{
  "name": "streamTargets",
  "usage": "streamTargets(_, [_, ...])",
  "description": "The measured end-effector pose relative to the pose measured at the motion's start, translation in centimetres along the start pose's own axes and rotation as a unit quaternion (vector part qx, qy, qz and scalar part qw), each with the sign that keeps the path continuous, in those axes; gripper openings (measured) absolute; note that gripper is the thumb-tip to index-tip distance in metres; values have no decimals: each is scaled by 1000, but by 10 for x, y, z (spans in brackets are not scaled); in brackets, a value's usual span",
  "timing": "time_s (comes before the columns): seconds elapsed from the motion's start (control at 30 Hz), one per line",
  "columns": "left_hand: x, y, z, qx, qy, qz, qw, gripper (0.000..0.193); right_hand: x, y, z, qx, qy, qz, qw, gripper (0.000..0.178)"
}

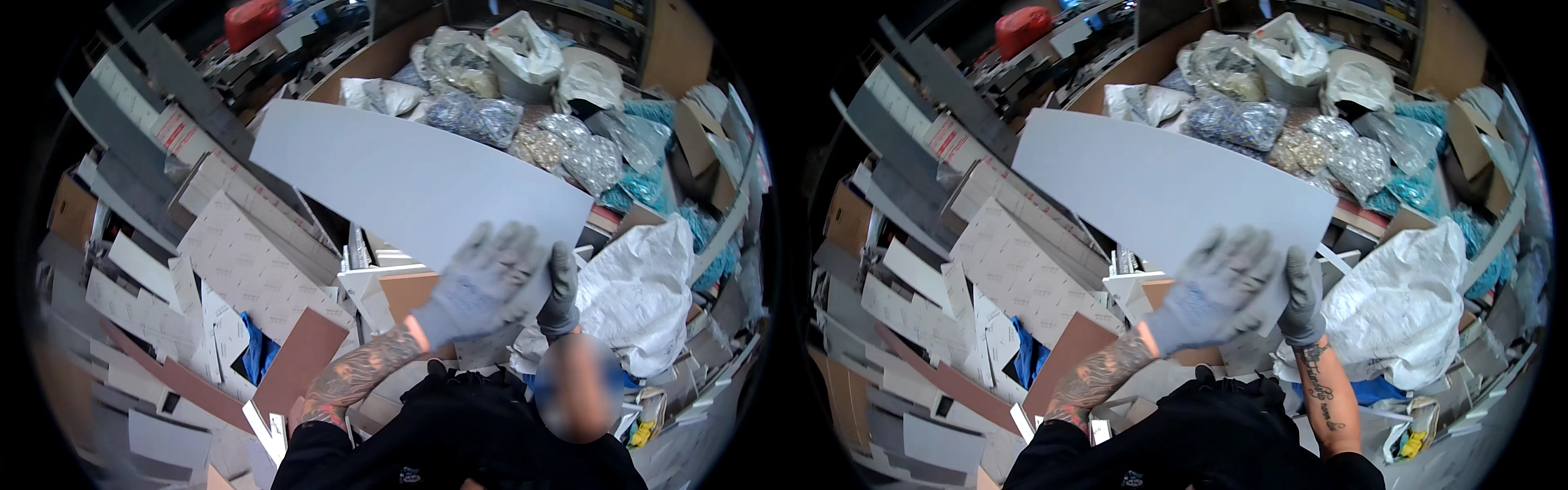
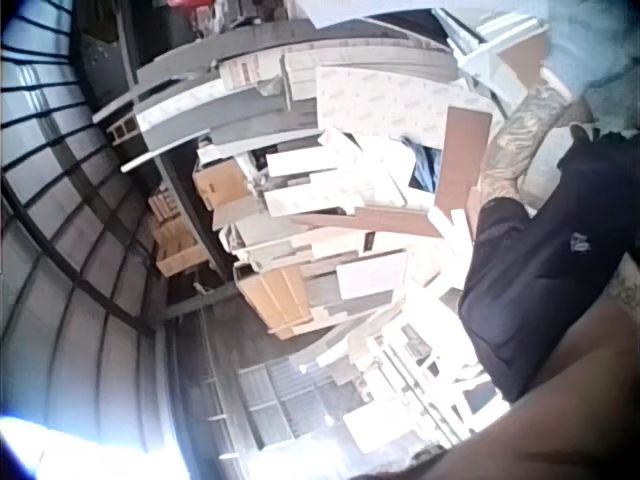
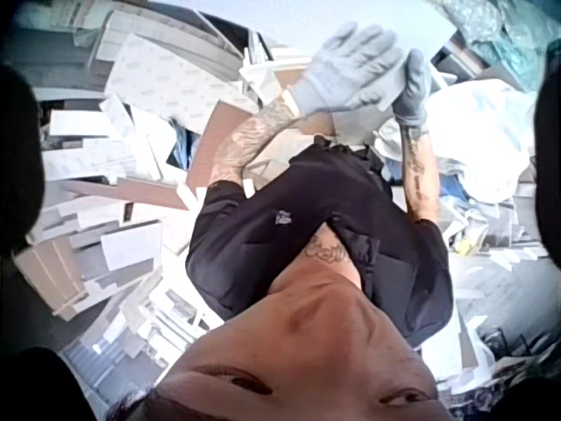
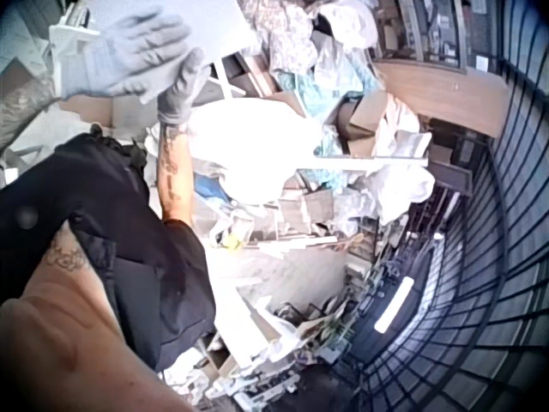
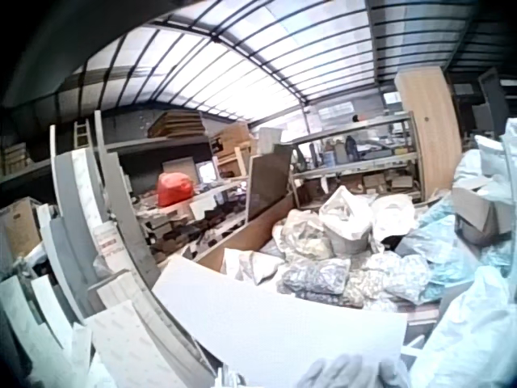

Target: The person walks through a cluttered workshop, retrieves a white panel from a pile of materials, and carries it to a workbench. They then pick up a small brown wooden piece and use a white marker to draw circles on its surface, seemingly marking locations for assembly or drilling.

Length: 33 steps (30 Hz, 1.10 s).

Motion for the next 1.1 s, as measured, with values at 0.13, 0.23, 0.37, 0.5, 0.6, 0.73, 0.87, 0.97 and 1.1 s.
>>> streamTargets(0.13, [4, -26, -51, -90, -66, 21, 994, 80, 8, -18, -18, 85, -22, -39, 995, 44])
streamTargets(0.23, [15, -47, -103, -155, -113, 73, 979, 81, 13, -25, -45, 152, -116, -50, 980, 36])
streamTargets(0.37, [51, -75, -181, -179, -195, 166, 950, 68, 19, -58, -54, 114, -147, -54, 981, 29])
streamTargets(0.5, [134, -92, -292, -293, -348, 281, 845, 61, 28, -95, -65, 34, -135, -24, 990, 29])
streamTargets(0.6, [161, -92, -320, 85, -363, 452, 810, 52, 28, -153, -74, 75, -177, 6, 981, 27])
streamTargets(0.73, [138, -77, -296, 491, -405, 461, 618, 42, 35, -223, -76, -1, -49, 92, 995, 30])
streamTargets(0.87, [113, -44, -261, 363, -373, 430, 738, 40, 53, -278, -100, 64, -114, 139, 982, 29])
streamTargets(0.97, [99, -12, -249, 445, -354, 393, 723, 38, 71, -315, -118, 53, -123, 176, 975, 29])
streamTargets(1.1, [73, 13, -207, 133, -275, 340, 890, 46, 109, -321, -147, -64, -97, 196, 974, 33])
Point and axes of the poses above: each hand's wrist, its own x-axis away from the middle knuckle, its own y-axis out of the palm, z = x × y, the point moved 6 cm from there along -x, towards the middle knuckle, and after that the axes turned 14 degrees about z, right-handed, at the moved point
